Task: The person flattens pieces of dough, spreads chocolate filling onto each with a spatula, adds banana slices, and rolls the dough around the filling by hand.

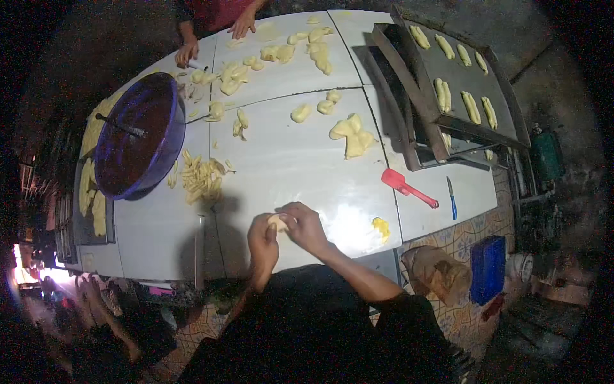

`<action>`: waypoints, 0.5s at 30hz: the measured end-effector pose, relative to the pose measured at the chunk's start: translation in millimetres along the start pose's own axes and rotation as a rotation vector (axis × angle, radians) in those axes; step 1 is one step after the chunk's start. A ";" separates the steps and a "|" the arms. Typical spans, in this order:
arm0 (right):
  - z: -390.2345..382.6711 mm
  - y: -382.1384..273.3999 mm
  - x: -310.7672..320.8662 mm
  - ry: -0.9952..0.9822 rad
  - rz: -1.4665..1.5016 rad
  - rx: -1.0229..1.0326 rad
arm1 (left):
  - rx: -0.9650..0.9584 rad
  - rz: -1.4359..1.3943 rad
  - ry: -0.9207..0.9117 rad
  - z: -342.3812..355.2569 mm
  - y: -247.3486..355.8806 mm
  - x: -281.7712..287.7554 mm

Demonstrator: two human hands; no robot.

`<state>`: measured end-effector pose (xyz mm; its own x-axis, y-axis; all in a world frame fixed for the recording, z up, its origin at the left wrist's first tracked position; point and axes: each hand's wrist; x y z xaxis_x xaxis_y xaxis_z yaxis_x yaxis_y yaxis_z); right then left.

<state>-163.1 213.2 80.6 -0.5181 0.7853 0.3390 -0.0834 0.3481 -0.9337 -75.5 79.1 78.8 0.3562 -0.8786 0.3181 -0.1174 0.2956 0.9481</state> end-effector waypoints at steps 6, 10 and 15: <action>-9.4 16.3 15.2 0.081 -0.447 0.267 | -0.159 0.271 0.210 -2.1 -5.7 16.5; -22.7 23.0 25.4 -0.160 -0.839 0.510 | -0.473 0.593 -0.400 -6.3 1.7 3.6; -9.4 33.8 29.7 -0.098 -0.956 0.545 | -0.542 0.976 -0.447 -0.7 2.4 7.8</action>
<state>-173.3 253.1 60.2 -0.1027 0.2602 0.9601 -0.8372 0.4986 -0.2247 -72.4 73.2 83.6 -0.0319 -0.2169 0.9757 0.2846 0.9338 0.2169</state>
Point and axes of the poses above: each hand's wrist, its own z-axis towards the middle knuckle, its own x-axis out of the back of the hand, y = z × x, and after that the axes turned 8 degrees about -x, right-handed
